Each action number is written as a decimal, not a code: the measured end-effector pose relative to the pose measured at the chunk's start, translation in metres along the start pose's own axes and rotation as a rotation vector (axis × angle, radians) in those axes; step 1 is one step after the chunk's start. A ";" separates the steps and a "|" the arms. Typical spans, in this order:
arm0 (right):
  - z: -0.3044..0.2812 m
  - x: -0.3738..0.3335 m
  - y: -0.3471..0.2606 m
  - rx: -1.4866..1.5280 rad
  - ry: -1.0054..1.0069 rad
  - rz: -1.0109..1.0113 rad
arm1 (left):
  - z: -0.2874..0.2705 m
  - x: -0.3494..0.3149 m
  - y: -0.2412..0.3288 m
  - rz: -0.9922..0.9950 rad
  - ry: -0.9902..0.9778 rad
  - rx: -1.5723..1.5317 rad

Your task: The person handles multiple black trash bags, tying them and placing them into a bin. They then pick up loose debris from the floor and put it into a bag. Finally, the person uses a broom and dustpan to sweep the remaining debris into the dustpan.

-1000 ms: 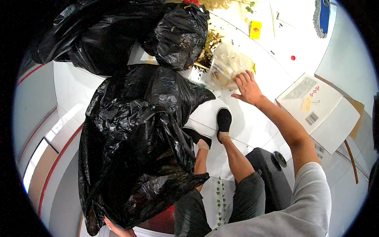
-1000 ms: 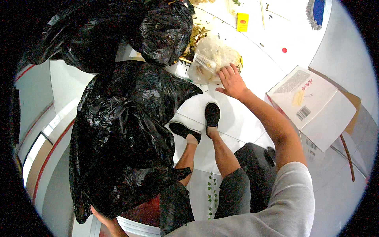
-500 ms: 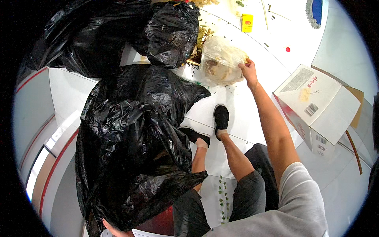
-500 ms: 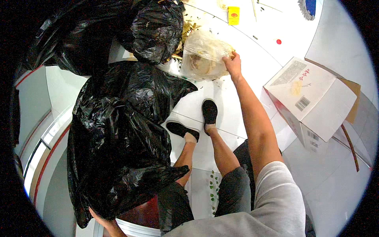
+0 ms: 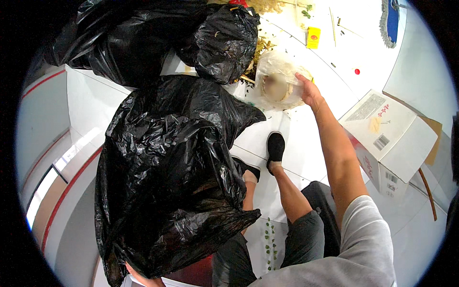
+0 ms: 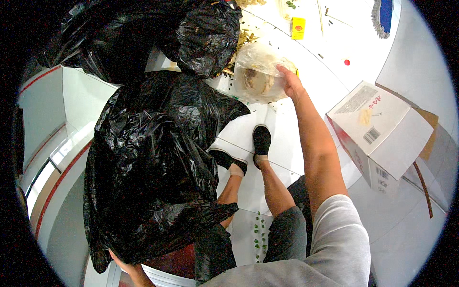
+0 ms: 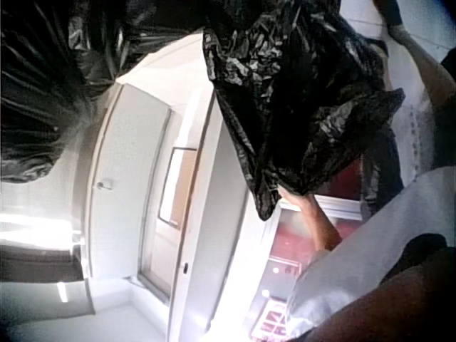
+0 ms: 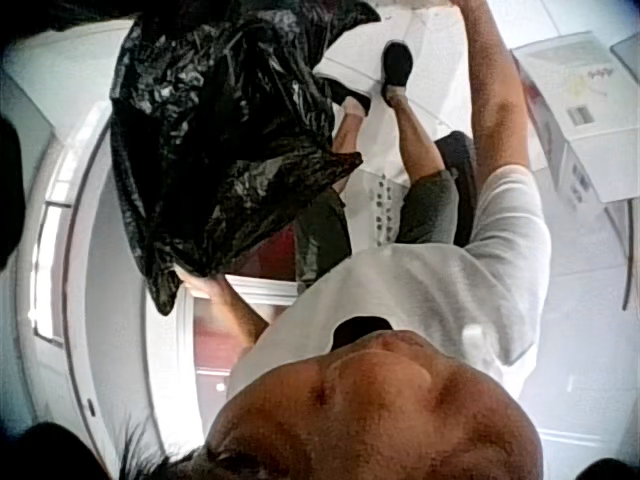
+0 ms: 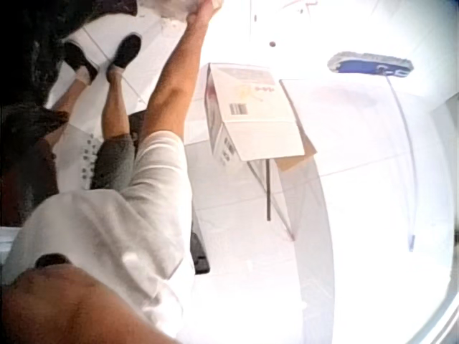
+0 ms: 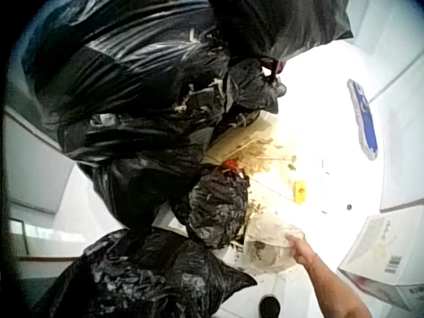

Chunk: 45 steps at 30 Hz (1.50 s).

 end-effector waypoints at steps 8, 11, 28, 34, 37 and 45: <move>-0.007 -0.021 -0.057 -0.973 0.160 -0.255 | 0.016 -0.042 0.037 0.297 0.268 0.938; 0.020 -0.051 -0.094 -1.464 0.127 -0.567 | -0.006 -0.047 0.027 -0.103 0.362 0.304; 0.080 -0.213 -0.174 -0.828 0.004 -0.089 | 0.010 -0.073 0.030 -0.344 0.109 -0.676; 0.178 -0.336 -0.220 -0.794 -0.188 -0.232 | 0.012 -0.083 0.049 -0.379 0.175 -0.626; 0.259 -0.448 -0.248 -0.910 -0.258 -0.354 | 0.009 -0.077 0.043 -0.278 0.102 -0.682; 0.410 -0.701 -0.233 -0.654 -0.541 -0.333 | -0.036 -0.077 0.048 -0.228 0.090 -0.687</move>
Point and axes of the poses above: each hand's wrist, its own x-axis towards the middle knuckle, its own z-axis out of the palm, y = z × x, the point moved 8 cm from there along x, towards the middle knuckle, and after that the axes turned 12 degrees about -z, right-handed, at the moved point
